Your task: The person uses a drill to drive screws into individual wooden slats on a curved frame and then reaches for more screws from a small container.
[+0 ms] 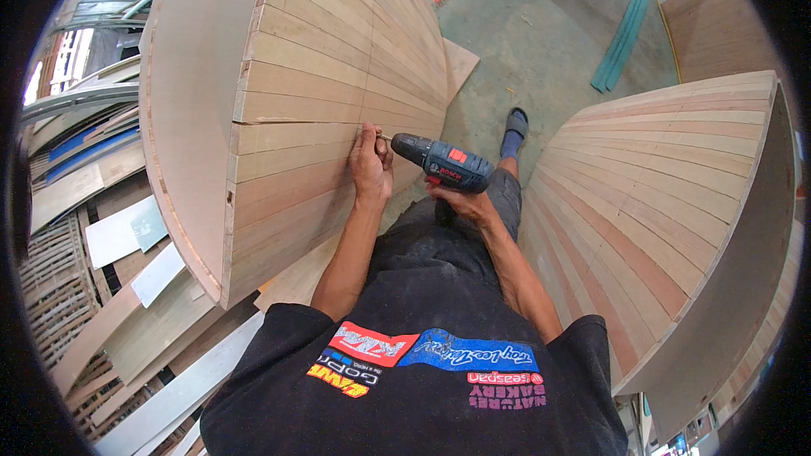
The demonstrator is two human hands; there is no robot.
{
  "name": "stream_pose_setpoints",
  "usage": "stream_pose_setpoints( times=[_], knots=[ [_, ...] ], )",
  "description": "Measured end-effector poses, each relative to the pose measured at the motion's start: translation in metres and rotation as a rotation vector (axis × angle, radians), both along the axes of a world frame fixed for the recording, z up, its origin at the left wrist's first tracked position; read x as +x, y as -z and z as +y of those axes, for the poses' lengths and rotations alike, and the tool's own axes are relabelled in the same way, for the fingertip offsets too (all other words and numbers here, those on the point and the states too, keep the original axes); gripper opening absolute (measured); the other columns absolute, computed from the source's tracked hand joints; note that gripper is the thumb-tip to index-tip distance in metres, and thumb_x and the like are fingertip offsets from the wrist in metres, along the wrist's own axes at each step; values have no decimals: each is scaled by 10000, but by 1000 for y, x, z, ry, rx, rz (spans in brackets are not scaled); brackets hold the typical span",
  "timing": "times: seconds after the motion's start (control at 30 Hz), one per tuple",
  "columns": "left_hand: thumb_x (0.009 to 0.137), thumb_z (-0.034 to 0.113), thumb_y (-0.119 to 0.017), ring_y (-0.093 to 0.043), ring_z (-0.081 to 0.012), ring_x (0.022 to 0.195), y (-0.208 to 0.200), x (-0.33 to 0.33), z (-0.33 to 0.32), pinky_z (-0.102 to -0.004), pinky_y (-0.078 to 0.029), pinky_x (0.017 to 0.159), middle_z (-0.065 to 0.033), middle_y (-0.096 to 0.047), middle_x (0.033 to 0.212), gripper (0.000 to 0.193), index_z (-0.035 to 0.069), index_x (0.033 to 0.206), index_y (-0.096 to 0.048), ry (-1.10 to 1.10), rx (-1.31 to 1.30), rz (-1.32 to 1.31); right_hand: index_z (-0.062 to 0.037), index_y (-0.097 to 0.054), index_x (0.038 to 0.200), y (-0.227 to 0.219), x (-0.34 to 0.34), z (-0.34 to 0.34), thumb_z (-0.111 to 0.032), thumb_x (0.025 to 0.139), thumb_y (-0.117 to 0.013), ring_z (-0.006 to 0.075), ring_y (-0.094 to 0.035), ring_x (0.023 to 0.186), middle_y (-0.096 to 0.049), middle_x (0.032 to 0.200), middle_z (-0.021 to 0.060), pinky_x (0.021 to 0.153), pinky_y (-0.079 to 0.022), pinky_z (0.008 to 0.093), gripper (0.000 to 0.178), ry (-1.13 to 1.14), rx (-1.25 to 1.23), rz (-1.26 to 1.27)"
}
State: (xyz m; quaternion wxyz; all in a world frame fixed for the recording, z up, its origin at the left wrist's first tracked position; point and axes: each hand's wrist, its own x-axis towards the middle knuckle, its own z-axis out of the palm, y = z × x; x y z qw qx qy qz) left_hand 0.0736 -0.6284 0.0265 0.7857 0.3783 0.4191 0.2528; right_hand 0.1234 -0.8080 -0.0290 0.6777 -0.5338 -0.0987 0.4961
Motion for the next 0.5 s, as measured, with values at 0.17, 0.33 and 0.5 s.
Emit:
stream_pose_setpoints(
  times=[0.17,0.33,0.5],
  knots=[
    [971,355,-554,-304,-35,460,0,0,0,-202,-234,410,62,-438,580,273,106,859,-576,3,-9,-13,-39,-659,987,-6,0,0,-76,768,-764,132,-627,829,-675,891,31,765,-524,295,246,35,-14,-16],
    [974,334,-553,-301,-37,462,1,0,1,-209,-230,411,59,-435,581,258,103,860,-572,-16,-8,-7,-44,-663,989,6,-1,0,-79,762,-769,128,-625,827,-677,894,29,764,-520,290,253,40,9,19],
    [972,328,-558,-305,-37,464,0,-2,0,-208,-230,412,56,-434,580,257,97,860,-569,-10,0,-17,-47,-667,998,-5,3,0,-89,769,-766,126,-624,843,-680,910,31,768,-519,288,254,6,-1,19]
  ],
)
